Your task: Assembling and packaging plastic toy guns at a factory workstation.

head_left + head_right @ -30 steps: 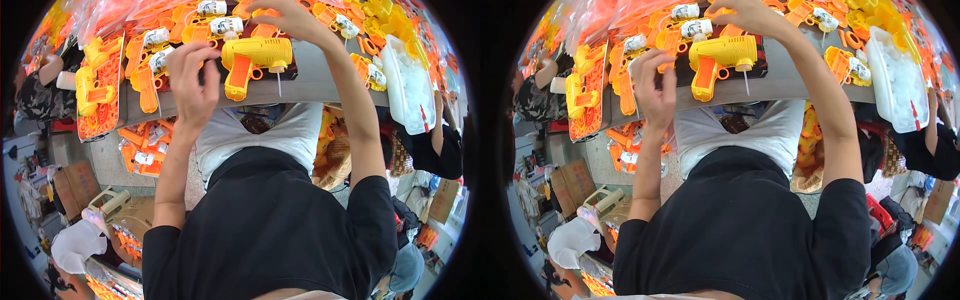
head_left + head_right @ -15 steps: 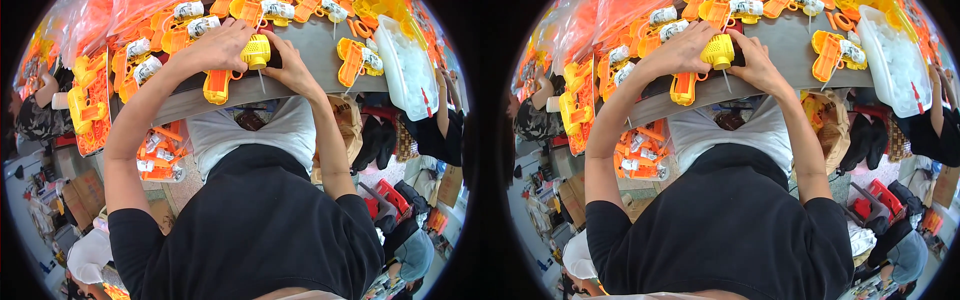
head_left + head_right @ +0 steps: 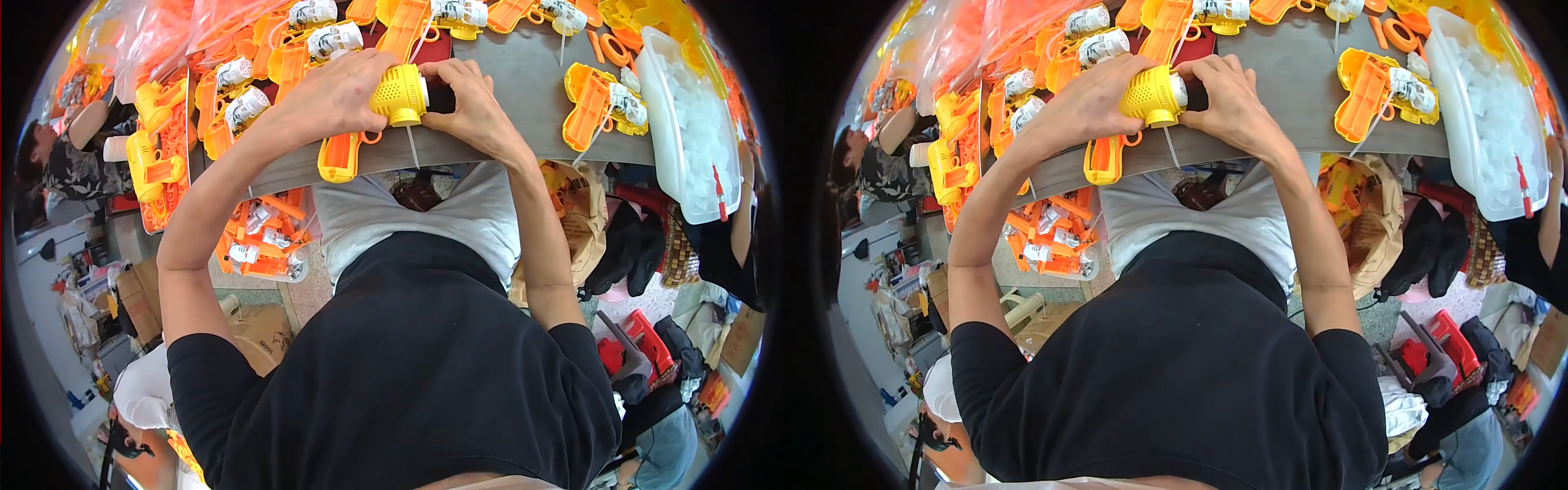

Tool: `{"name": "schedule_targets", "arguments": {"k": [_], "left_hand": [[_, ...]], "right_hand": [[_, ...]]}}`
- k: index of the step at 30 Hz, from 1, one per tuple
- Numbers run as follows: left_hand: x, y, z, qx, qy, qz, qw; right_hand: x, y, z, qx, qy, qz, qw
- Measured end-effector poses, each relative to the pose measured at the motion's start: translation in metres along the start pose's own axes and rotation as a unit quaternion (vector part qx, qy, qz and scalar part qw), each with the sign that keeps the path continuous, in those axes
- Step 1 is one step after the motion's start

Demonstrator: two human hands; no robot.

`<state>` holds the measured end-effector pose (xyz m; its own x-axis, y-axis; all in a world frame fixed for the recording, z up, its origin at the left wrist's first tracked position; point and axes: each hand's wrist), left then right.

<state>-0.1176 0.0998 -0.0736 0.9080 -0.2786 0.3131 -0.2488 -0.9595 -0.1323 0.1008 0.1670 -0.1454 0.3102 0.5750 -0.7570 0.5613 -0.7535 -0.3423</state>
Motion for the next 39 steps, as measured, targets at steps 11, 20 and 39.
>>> {"name": "schedule_targets", "arguments": {"k": [11, 20, 39], "left_hand": [[0.010, 0.001, 0.000, -0.021, -0.075, 0.080, 0.994], [0.013, -0.002, 0.007, -0.034, -0.107, 0.077, 0.991], [0.012, 0.001, 0.003, -0.076, -0.043, 0.006, 0.996]], "right_hand": [[0.005, 0.002, 0.004, 0.029, -0.001, -0.012, 1.000], [0.013, -0.002, -0.010, -0.013, -0.050, -0.032, 0.998], [0.012, -0.011, -0.001, 0.037, -0.132, -0.016, 0.990]]}}
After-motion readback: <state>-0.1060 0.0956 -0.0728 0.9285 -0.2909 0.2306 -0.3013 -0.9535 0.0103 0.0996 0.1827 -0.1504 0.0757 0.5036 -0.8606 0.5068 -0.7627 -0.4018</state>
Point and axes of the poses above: each hand's wrist, its own y-axis away from the middle knuckle, its own z-axis out of the palm, x = y × z, and after that the axes turned 13 degrees about x, right-handed
